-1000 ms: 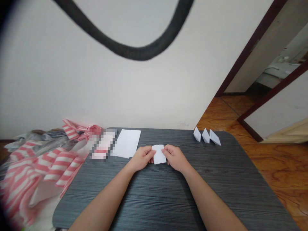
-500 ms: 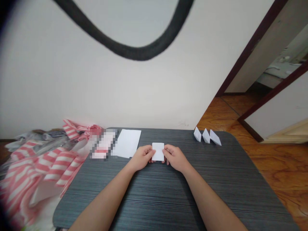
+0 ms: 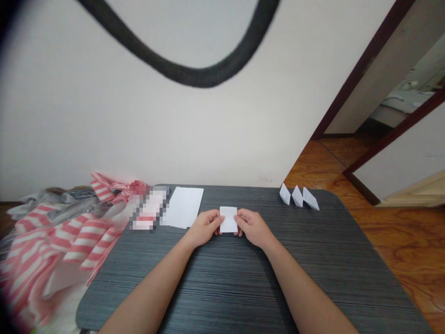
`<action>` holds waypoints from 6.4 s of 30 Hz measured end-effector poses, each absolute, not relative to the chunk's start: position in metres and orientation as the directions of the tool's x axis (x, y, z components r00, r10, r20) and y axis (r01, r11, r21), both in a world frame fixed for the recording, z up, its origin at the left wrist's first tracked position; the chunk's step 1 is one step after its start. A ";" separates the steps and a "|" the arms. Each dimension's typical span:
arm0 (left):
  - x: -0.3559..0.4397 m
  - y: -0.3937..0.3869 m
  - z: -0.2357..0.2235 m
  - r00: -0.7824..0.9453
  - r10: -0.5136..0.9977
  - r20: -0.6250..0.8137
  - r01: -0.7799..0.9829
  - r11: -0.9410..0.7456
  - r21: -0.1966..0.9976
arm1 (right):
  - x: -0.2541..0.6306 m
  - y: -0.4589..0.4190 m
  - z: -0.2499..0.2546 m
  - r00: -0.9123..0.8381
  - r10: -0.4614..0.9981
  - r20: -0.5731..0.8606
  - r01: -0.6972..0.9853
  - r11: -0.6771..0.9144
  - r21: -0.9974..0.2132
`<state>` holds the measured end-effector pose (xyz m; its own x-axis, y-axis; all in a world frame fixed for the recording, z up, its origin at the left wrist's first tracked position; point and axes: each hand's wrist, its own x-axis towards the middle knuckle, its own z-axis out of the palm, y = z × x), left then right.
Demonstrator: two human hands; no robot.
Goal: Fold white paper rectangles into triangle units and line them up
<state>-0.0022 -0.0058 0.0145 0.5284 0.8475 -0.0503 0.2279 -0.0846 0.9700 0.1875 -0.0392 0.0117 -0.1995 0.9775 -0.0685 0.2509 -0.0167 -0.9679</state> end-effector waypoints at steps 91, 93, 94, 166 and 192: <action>-0.004 -0.006 0.014 0.537 0.841 -0.064 0.236 -0.077 0.969 | 0.192 -0.041 0.016 -0.129 0.992 0.018 0.455 0.075 -0.887; -0.004 -0.006 0.015 0.541 0.839 -0.055 0.238 -0.090 0.967 | 0.193 -0.041 0.015 -0.129 0.991 0.024 0.458 0.081 -0.886; -0.004 -0.006 0.015 0.540 0.840 -0.053 0.239 -0.093 0.967 | 0.193 -0.040 0.014 -0.128 0.991 0.026 0.450 0.082 -0.889; -0.001 -0.009 0.027 0.517 0.856 0.016 0.388 -0.251 0.887 | 0.185 -0.042 0.015 -0.233 0.972 -0.012 0.523 0.115 -0.844; -0.001 -0.003 0.003 0.524 0.850 -0.055 0.178 -0.045 0.983 | 0.188 -0.040 0.009 -0.187 0.979 -0.077 0.322 -0.013 -0.947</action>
